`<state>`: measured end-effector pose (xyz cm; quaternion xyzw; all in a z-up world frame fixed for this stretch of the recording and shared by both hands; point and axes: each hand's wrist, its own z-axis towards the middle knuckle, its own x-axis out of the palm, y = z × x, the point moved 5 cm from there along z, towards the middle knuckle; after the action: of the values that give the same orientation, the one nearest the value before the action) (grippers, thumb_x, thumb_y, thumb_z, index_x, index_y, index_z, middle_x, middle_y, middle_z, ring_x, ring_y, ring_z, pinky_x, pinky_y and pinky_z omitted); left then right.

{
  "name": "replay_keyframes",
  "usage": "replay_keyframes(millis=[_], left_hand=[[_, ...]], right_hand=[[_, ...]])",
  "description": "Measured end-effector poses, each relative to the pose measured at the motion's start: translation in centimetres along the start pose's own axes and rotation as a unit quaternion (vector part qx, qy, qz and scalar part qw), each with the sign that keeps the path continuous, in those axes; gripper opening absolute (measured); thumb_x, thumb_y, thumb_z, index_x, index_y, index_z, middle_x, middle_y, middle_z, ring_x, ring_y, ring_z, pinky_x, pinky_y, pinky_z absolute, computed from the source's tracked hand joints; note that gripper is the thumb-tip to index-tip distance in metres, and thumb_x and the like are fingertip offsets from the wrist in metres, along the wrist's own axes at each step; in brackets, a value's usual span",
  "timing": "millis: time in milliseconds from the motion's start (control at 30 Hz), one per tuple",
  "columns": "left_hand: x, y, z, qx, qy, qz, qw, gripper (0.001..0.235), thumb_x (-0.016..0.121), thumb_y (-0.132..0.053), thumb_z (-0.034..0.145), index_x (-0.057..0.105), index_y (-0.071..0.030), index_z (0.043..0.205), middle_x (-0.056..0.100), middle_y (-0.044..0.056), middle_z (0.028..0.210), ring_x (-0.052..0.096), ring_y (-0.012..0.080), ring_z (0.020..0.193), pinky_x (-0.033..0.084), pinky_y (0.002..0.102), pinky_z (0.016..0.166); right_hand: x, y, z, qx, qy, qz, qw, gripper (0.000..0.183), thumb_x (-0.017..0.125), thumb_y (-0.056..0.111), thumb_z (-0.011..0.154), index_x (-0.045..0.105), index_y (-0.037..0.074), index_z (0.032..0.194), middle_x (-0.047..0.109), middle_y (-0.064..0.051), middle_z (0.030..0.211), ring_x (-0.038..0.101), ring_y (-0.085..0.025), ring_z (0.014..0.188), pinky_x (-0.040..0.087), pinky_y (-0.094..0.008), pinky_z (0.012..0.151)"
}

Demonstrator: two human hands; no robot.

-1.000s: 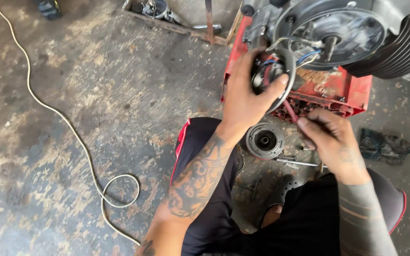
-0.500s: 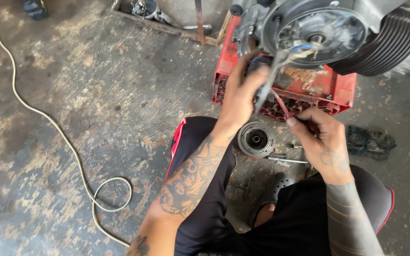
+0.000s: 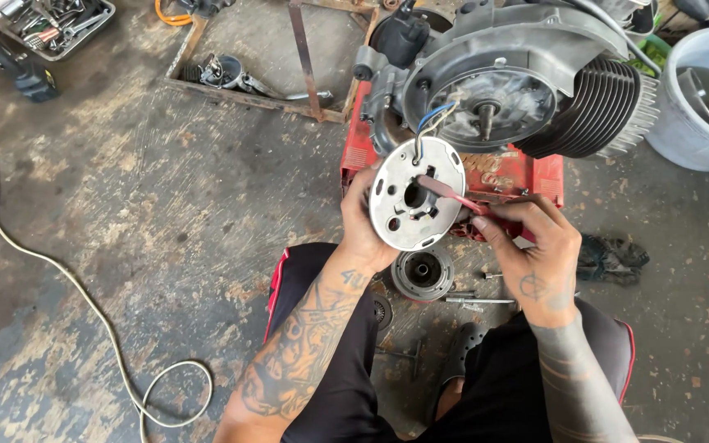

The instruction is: The person uses a red-handled screwdriver to clean the inside of a circular metal component, likely a stator, held in their left hand. They then place the component down and use the screwdriver to scrape and clean the surface of the engine casing and the area around the crankshaft.

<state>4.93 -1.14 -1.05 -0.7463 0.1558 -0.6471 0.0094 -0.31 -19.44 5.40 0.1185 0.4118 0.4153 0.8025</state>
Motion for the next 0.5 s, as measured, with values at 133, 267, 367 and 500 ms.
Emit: replay_keyframes(millis=[133, 267, 367, 500], left_hand=[[-0.2, 0.3, 0.0, -0.015, -0.015, -0.045, 0.999, 0.036, 0.072, -0.035, 0.080, 0.073, -0.001, 0.094, 0.073, 0.024, 0.087, 0.072, 0.0328, 0.072, 0.059, 0.043, 0.066], [0.6, -0.1, -0.5, -0.003, -0.022, -0.031, 0.999, 0.029, 0.072, -0.030, 0.080, 0.073, -0.002, 0.085, 0.073, 0.021, 0.081, 0.072, 0.0296, 0.071, 0.059, 0.040, 0.070], [1.0, -0.3, -0.9, -0.001, -0.015, -0.029, 0.999, 0.027, 0.071, -0.030, 0.081, 0.073, -0.003, 0.085, 0.073, 0.021, 0.081, 0.071, 0.0297, 0.072, 0.059, 0.041, 0.070], [1.0, -0.5, -1.5, -0.010, -0.016, -0.025, 1.000, 0.025, 0.071, -0.029, 0.081, 0.071, -0.004, 0.081, 0.071, 0.020, 0.078, 0.070, 0.0271, 0.070, 0.058, 0.038, 0.069]], right_hand=[[0.7, 1.2, -0.7, 0.019, 0.001, -0.014, 1.000, 0.015, 0.087, 0.017, 0.087, 0.076, 0.007, 0.092, 0.071, -0.010, 0.084, 0.070, -0.030, 0.074, 0.054, -0.035, 0.061], [-0.1, -0.1, 0.1, 0.017, -0.005, -0.017, 1.000, 0.017, 0.088, 0.016, 0.089, 0.077, 0.005, 0.094, 0.069, -0.015, 0.085, 0.069, -0.032, 0.074, 0.053, -0.039, 0.064], [0.4, 0.5, 0.2, -0.013, 0.023, -0.010, 1.000, 0.016, 0.087, 0.014, 0.087, 0.076, 0.004, 0.091, 0.071, -0.016, 0.085, 0.070, -0.036, 0.075, 0.054, -0.042, 0.064], [0.0, -0.1, 0.0, -0.030, -0.003, 0.013, 0.999, 0.014, 0.087, 0.010, 0.086, 0.077, 0.003, 0.093, 0.071, -0.016, 0.085, 0.069, -0.032, 0.073, 0.054, -0.039, 0.064]])
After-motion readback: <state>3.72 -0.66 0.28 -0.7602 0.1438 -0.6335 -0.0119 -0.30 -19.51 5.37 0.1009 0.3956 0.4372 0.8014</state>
